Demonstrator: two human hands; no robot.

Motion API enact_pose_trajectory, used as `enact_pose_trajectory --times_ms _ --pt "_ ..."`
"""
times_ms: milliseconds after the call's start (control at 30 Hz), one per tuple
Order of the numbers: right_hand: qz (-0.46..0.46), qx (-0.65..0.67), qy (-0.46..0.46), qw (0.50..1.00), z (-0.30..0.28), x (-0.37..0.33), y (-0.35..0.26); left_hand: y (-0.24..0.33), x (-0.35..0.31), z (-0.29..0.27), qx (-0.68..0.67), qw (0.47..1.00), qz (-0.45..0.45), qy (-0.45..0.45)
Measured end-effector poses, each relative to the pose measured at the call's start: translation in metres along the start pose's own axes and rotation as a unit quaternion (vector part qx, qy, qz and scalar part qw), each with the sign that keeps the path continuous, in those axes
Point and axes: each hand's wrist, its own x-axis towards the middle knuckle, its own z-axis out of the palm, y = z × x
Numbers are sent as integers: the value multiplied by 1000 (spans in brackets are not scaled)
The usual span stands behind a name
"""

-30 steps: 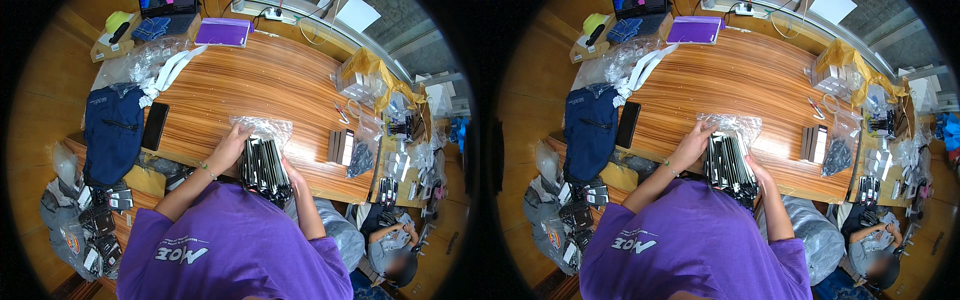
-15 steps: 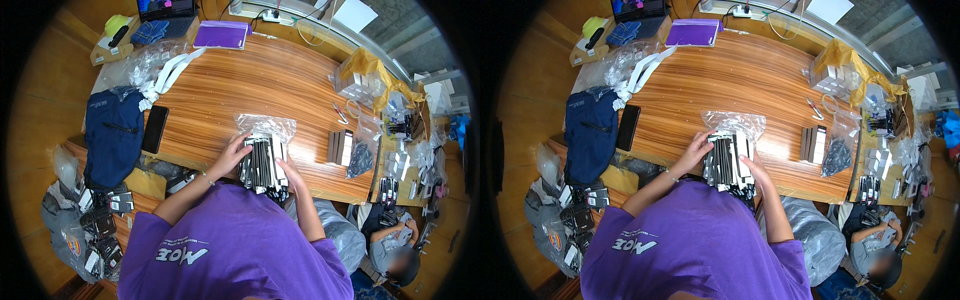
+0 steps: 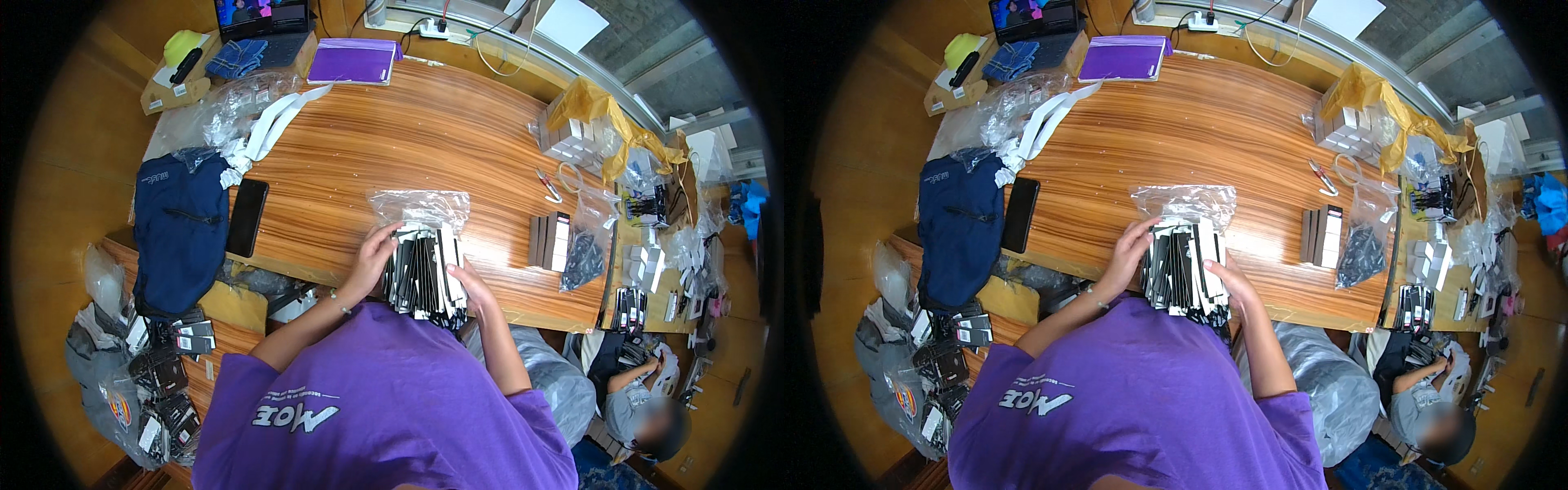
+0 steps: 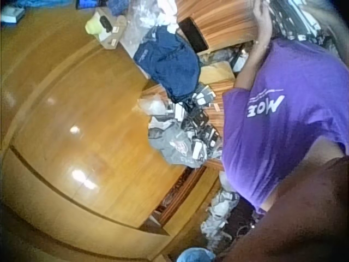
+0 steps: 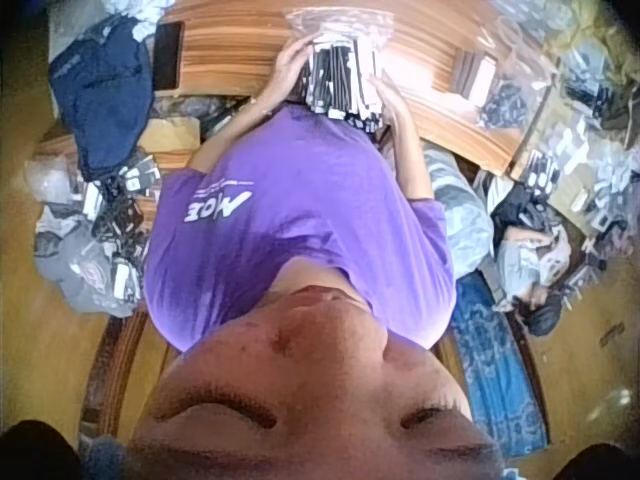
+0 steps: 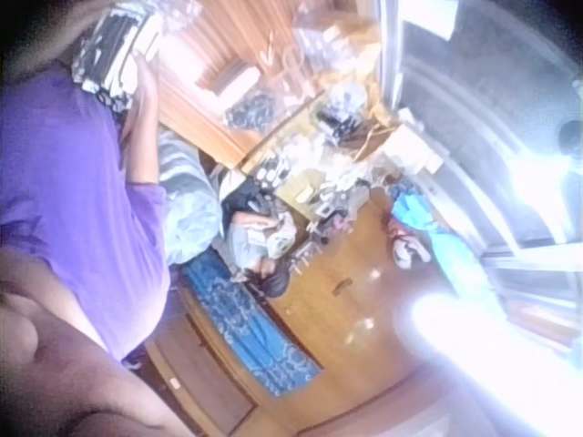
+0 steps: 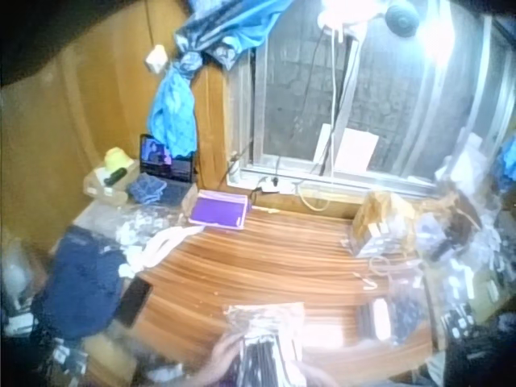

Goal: The person gathers small black rectangular items, places them into a clear plastic bag, and seals it. They repeat this process with additional items, stacking the sealed bags on the table.

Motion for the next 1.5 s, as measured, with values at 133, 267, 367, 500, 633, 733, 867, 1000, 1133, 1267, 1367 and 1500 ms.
enact_pose_trajectory --times_ms 133,267,367,500,633,733,867,1000,1133,1267,1367,1500 --pt "-14 -43 -7 999 2 1 2 -3 -11 -2 43 997 -21 64" --pt "-44 -77 -15 996 3 4 2 15 -11 2 223 962 136 78" --pt "-35 -74 -2 997 3 2 -3 32 -8 -4 295 940 173 -4" --pt "-30 -83 -6 996 5 2 -9 44 6 -12 375 909 169 -63" --pt "-48 -110 -6 993 9 3 -11 45 21 -13 387 898 192 -85" --pt "-50 -109 4 993 6 6 -8 44 34 -15 399 876 233 -138" --pt "-61 -104 -3 993 11 4 -9 38 58 -14 246 946 32 -208" --pt "-73 -106 0 992 17 1 -12 39 70 -3 344 901 84 -250" --pt "-95 -120 -7 988 13 3 -8 67 84 8 377 877 56 -292" --pt "-78 -136 -3 988 13 3 -9 44 95 5 456 842 116 -265" --pt "-84 -135 -5 987 13 1 -11 39 91 14 453 856 118 -220" --pt "-84 -136 -10 987 15 1 -12 22 90 17 282 928 18 -241"
